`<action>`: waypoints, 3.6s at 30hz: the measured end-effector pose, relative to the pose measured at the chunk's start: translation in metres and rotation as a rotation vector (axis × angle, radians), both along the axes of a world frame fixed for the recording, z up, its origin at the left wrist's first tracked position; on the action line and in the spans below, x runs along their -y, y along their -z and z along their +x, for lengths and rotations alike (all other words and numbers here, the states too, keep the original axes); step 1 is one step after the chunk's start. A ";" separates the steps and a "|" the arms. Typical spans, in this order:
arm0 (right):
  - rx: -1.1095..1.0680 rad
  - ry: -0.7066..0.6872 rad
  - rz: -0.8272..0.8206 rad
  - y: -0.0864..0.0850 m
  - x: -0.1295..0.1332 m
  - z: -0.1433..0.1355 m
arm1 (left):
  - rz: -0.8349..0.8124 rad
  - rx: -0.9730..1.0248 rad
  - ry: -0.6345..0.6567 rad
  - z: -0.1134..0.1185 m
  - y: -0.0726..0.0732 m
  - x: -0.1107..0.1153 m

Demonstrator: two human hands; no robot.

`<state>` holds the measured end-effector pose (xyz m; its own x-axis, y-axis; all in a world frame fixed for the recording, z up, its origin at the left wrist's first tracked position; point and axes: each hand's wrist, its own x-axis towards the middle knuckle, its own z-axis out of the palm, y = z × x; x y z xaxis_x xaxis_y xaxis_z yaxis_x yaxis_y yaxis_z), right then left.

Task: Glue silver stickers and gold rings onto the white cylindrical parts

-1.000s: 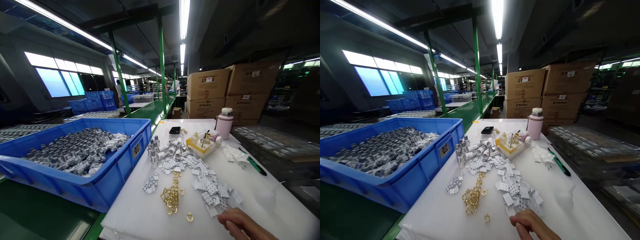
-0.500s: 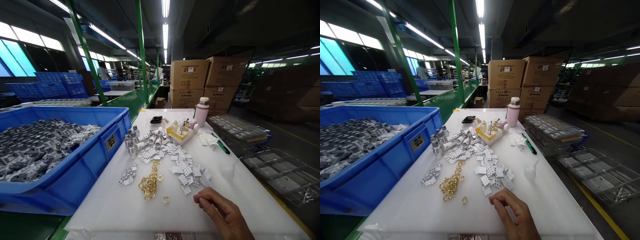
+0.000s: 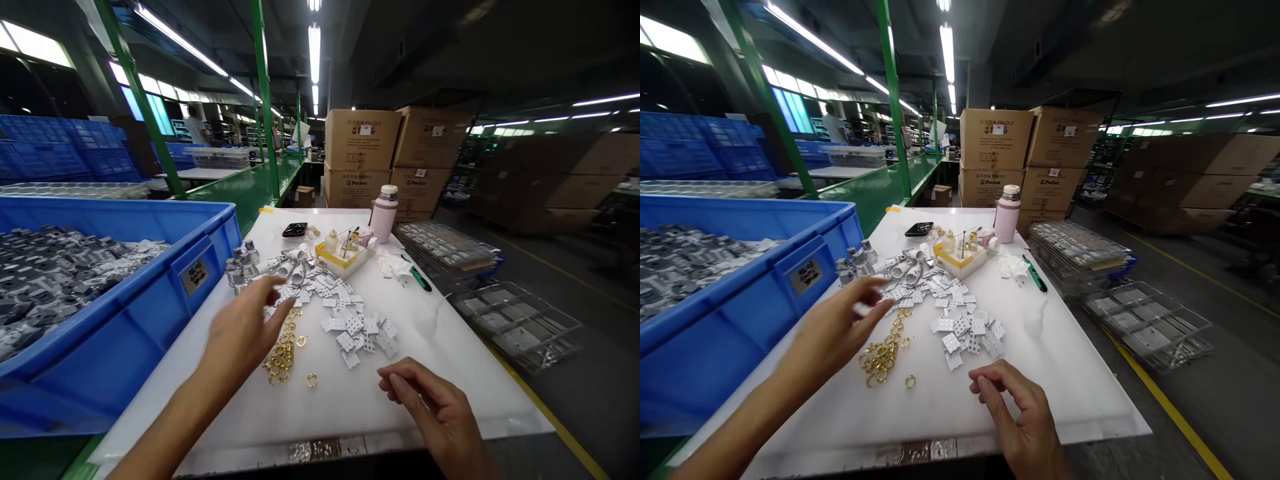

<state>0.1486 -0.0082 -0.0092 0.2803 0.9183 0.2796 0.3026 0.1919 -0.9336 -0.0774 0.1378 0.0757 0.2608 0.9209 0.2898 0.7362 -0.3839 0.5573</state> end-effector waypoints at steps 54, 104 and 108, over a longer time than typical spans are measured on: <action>-0.529 0.186 0.169 -0.058 -0.023 -0.032 | -1.317 1.597 -0.060 0.017 0.061 0.092; -0.012 0.222 0.388 -0.048 -0.020 -0.045 | -1.222 1.547 -0.098 0.032 0.032 0.094; 0.000 0.223 0.401 -0.049 -0.020 -0.045 | -1.225 1.542 -0.106 0.032 0.031 0.093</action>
